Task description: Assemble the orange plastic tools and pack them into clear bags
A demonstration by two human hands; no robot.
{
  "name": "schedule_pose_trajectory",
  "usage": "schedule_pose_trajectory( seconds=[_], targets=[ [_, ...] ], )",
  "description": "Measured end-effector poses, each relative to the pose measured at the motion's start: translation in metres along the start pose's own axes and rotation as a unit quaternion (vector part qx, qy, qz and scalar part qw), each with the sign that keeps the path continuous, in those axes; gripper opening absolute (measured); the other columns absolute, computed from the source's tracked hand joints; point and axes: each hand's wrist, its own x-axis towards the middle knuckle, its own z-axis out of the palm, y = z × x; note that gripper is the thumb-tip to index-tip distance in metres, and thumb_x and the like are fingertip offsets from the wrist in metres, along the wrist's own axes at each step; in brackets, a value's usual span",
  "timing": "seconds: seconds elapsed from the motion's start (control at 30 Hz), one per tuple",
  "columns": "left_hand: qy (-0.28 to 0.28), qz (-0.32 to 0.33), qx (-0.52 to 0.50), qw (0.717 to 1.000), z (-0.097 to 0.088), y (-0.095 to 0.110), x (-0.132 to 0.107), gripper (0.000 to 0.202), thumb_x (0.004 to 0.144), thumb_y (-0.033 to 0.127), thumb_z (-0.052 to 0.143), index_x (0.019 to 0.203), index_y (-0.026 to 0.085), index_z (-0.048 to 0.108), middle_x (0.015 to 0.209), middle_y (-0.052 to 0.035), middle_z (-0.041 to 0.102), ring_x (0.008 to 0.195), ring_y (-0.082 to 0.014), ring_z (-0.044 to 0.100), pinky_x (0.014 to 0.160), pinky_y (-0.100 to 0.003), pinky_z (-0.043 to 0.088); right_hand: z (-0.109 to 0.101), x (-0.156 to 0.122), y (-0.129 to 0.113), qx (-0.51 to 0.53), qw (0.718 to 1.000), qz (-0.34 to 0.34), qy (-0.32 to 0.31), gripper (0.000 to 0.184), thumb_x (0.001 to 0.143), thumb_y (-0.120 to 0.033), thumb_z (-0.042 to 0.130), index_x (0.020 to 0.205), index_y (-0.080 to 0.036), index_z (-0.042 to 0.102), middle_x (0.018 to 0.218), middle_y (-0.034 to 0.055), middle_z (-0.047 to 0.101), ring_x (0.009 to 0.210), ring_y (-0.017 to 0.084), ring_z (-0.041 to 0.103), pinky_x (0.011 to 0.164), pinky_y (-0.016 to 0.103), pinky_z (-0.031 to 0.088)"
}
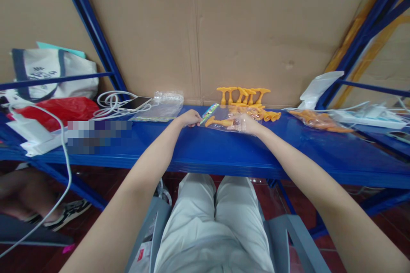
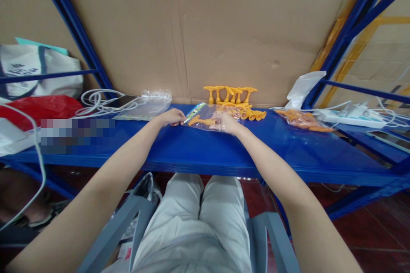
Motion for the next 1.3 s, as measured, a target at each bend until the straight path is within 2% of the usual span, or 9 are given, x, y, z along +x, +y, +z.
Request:
schedule_pose_trajectory(
  seconds=[0.3, 0.37, 0.47, 0.53, 0.63, 0.83, 0.97, 1.13, 1.3],
  targets=[
    [0.011, -0.002, 0.009, 1.000, -0.003, -0.002, -0.001, 0.022, 0.084, 0.016, 0.058, 0.062, 0.016, 0.062, 0.054, 0.0013, 0.060, 0.040, -0.0067, 0.041, 0.046, -0.021, 0.036, 0.003, -0.008, -0.009, 0.082, 0.995, 0.055, -0.026, 0.040, 0.076, -0.027, 0.078, 0.114, -0.015, 0.076, 0.104, 0.0100, 0.076, 0.099, 0.030, 0.071, 0.092, 0.043, 0.057],
    [0.052, 0.003, 0.062, 0.997, -0.003, -0.004, 0.003, 0.022, 0.084, 0.021, 0.061, 0.062, 0.016, 0.064, 0.058, -0.0015, 0.063, 0.046, -0.0101, 0.051, 0.050, -0.022, 0.040, 0.004, -0.009, -0.009, 0.115, 0.991, 0.071, -0.027, 0.042, 0.075, -0.026, 0.079, 0.116, -0.015, 0.075, 0.103, 0.0096, 0.076, 0.098, 0.028, 0.071, 0.091, 0.042, 0.057],
    [0.159, 0.038, 0.134, 0.977, -0.002, -0.007, 0.010, 0.015, 0.081, 0.023, 0.064, 0.069, 0.016, 0.069, 0.073, -0.0065, 0.071, 0.070, -0.0179, 0.066, 0.064, -0.024, 0.048, 0.007, -0.009, -0.006, 0.170, 0.981, 0.082, -0.035, 0.045, 0.077, -0.027, 0.078, 0.120, -0.014, 0.072, 0.106, 0.0104, 0.075, 0.099, 0.025, 0.070, 0.091, 0.041, 0.058],
    [0.218, 0.075, 0.140, 0.963, 0.001, -0.008, 0.015, 0.013, 0.084, 0.022, 0.061, 0.081, 0.016, 0.072, 0.084, -0.0081, 0.074, 0.083, -0.0206, 0.069, 0.073, -0.026, 0.051, 0.007, -0.009, -0.005, 0.190, 0.977, 0.091, -0.042, 0.046, 0.078, -0.026, 0.077, 0.121, -0.014, 0.071, 0.109, 0.0116, 0.075, 0.101, 0.025, 0.070, 0.093, 0.040, 0.057],
    [0.246, 0.150, 0.117, 0.951, 0.009, -0.007, 0.021, 0.016, 0.086, 0.019, 0.056, 0.094, 0.016, 0.070, 0.091, -0.0078, 0.074, 0.087, -0.0200, 0.068, 0.081, -0.028, 0.053, 0.007, -0.007, -0.006, 0.175, 0.978, 0.099, -0.048, 0.043, 0.077, -0.024, 0.077, 0.119, -0.014, 0.073, 0.115, 0.0119, 0.073, 0.108, 0.026, 0.068, 0.101, 0.042, 0.053],
    [0.232, 0.338, 0.112, 0.905, 0.032, 0.002, 0.029, 0.020, 0.087, 0.019, 0.055, 0.104, 0.015, 0.065, 0.111, -0.0107, 0.070, 0.110, -0.0229, 0.064, 0.103, -0.039, 0.049, 0.006, -0.007, -0.014, 0.207, 0.969, 0.095, -0.095, 0.045, 0.073, -0.028, 0.081, 0.115, -0.016, 0.075, 0.112, 0.0089, 0.075, 0.109, 0.025, 0.067, 0.105, 0.045, 0.050],
    [0.191, 0.386, 0.126, 0.894, 0.043, 0.003, 0.031, 0.031, 0.094, 0.027, 0.047, 0.118, 0.013, 0.059, 0.130, -0.0163, 0.062, 0.127, -0.0249, 0.056, 0.115, -0.043, 0.039, 0.004, -0.011, -0.025, 0.272, 0.945, 0.120, -0.134, 0.053, 0.071, -0.031, 0.083, 0.121, -0.016, 0.073, 0.114, 0.0092, 0.075, 0.110, 0.024, 0.067, 0.106, 0.042, 0.049],
    [0.126, 0.352, 0.131, 0.918, 0.049, 0.001, 0.035, 0.044, 0.100, 0.038, 0.034, 0.134, 0.016, 0.052, 0.151, -0.0145, 0.049, 0.144, -0.0227, 0.041, 0.123, -0.044, 0.027, 0.001, -0.014, -0.032, 0.321, 0.922, 0.137, -0.165, 0.053, 0.068, -0.026, 0.084, 0.119, -0.018, 0.073, 0.113, 0.0065, 0.075, 0.106, 0.020, 0.069, 0.105, 0.037, 0.050],
    [0.057, 0.229, 0.179, 0.955, 0.050, 0.009, 0.026, 0.061, 0.102, 0.049, 0.020, 0.153, 0.021, 0.038, 0.167, -0.0062, 0.024, 0.155, -0.0187, 0.016, 0.126, -0.037, 0.015, 0.001, -0.011, -0.032, 0.263, 0.947, 0.109, -0.145, 0.038, 0.068, -0.021, 0.078, 0.107, -0.021, 0.077, 0.104, 0.0032, 0.078, 0.096, 0.018, 0.071, 0.096, 0.035, 0.055]
  ],
)
